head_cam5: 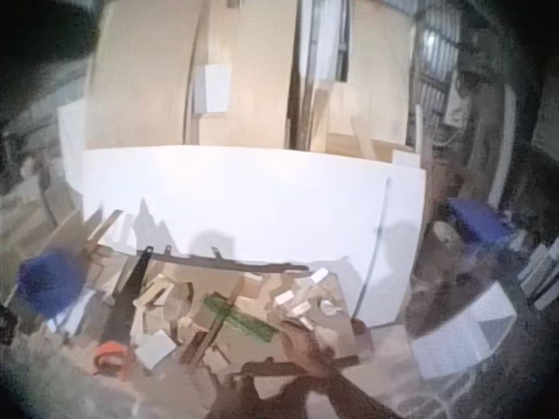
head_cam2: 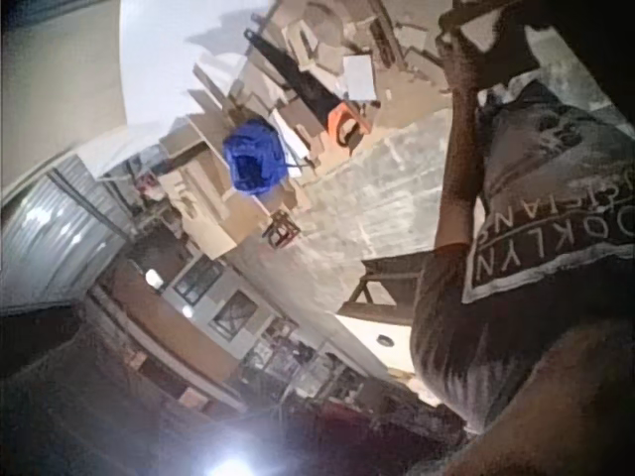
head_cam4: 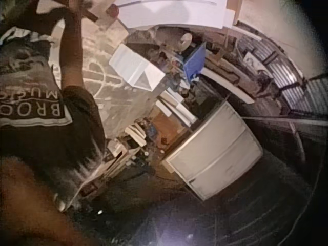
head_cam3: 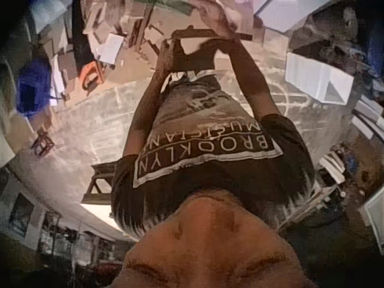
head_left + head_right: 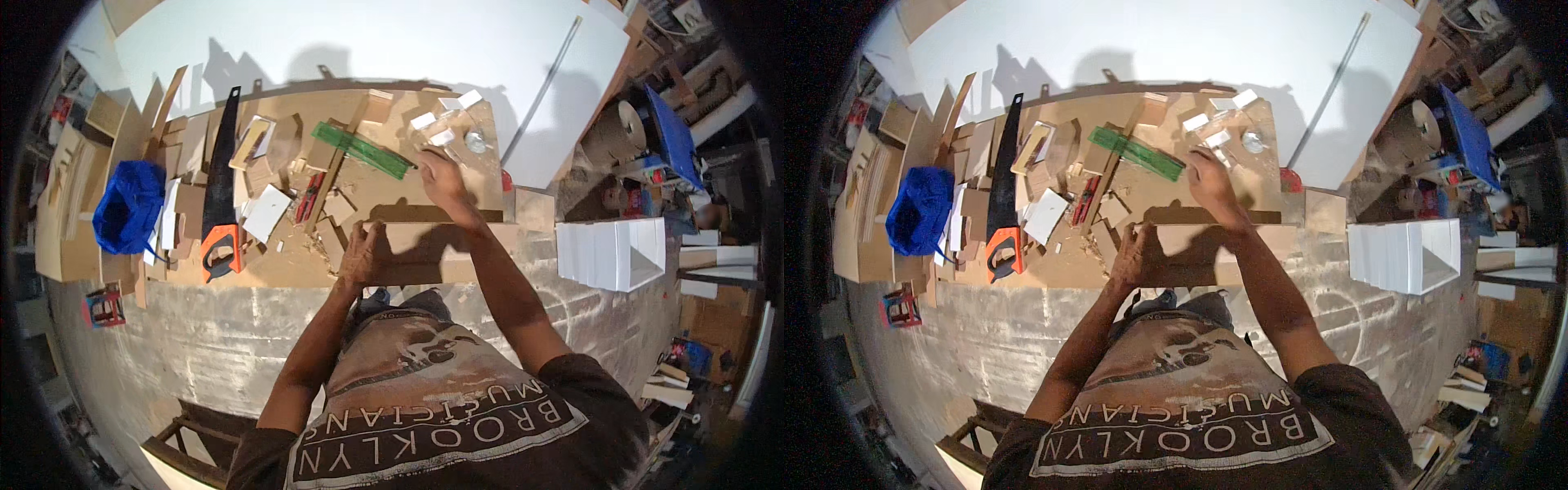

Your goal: The person positions pieces of wood on a workbench, aligns a ruler with a mark on one piece, and uses a pencil to draw a straight line across the surface.

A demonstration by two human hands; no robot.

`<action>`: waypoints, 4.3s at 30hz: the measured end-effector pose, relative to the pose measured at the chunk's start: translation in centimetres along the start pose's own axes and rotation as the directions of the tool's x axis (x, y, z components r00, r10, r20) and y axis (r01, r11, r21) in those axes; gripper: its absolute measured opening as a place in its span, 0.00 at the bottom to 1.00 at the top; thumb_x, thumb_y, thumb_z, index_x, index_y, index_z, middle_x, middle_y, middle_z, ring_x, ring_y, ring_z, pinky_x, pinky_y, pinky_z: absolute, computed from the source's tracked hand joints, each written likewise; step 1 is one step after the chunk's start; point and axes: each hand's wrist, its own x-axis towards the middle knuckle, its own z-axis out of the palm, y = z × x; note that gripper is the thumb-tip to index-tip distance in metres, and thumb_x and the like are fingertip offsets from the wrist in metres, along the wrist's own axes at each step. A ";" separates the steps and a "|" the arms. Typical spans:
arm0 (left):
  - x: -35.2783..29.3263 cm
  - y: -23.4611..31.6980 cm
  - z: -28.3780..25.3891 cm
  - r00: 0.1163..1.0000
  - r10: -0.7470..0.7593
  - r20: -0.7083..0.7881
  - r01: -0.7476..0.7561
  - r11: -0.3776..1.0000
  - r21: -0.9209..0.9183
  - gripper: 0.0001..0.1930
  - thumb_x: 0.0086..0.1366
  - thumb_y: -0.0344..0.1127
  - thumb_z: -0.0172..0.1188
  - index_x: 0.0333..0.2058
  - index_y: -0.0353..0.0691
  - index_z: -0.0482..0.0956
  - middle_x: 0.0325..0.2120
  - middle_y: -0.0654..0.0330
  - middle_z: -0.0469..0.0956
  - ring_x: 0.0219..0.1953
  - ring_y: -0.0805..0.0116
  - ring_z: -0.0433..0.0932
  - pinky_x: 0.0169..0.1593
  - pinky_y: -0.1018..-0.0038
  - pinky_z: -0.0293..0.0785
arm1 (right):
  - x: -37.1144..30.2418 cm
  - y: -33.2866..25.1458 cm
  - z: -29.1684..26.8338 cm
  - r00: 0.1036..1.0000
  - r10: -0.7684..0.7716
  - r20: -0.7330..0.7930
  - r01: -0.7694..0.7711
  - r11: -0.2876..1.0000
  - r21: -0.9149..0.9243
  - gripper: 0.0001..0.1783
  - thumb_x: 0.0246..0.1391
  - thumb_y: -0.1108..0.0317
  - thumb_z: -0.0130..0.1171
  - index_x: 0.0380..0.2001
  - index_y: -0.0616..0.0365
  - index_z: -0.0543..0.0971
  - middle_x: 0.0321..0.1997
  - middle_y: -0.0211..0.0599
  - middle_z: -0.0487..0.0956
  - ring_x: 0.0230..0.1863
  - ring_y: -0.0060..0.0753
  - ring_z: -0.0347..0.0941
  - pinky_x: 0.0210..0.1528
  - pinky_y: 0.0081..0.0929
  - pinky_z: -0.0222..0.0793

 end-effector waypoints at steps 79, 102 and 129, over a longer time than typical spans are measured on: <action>0.8 19.6 12.2 0.982 -0.135 0.130 0.134 0.021 -0.991 0.09 0.75 0.34 0.52 0.30 0.49 0.70 0.17 0.75 0.58 0.17 0.82 0.55 0.21 0.79 0.51 | -28.5 16.5 -21.6 0.756 0.607 0.242 -0.217 -0.117 0.969 0.22 0.63 0.58 0.63 0.55 0.57 0.73 0.51 0.36 0.79 0.52 0.36 0.78 0.54 0.38 0.78; -2.3 20.9 11.0 0.929 -0.005 0.370 0.321 0.510 -0.798 0.12 0.66 0.34 0.64 0.45 0.35 0.80 0.37 0.60 0.84 0.36 0.74 0.81 0.40 0.77 0.77 | -27.5 14.7 -24.4 0.788 0.585 0.192 -0.176 -0.084 0.981 0.27 0.66 0.59 0.56 0.64 0.60 0.67 0.59 0.40 0.75 0.60 0.41 0.72 0.61 0.40 0.71; -6.3 21.9 20.4 0.916 -0.091 0.391 0.402 0.221 -0.889 0.27 0.67 0.30 0.60 0.62 0.41 0.62 0.47 0.57 0.78 0.47 0.70 0.77 0.48 0.70 0.76 | -22.0 8.0 -16.6 0.906 0.140 0.399 -0.122 0.990 -0.070 0.69 0.30 0.48 0.77 0.68 0.74 0.51 0.65 0.70 0.61 0.67 0.66 0.59 0.70 0.51 0.55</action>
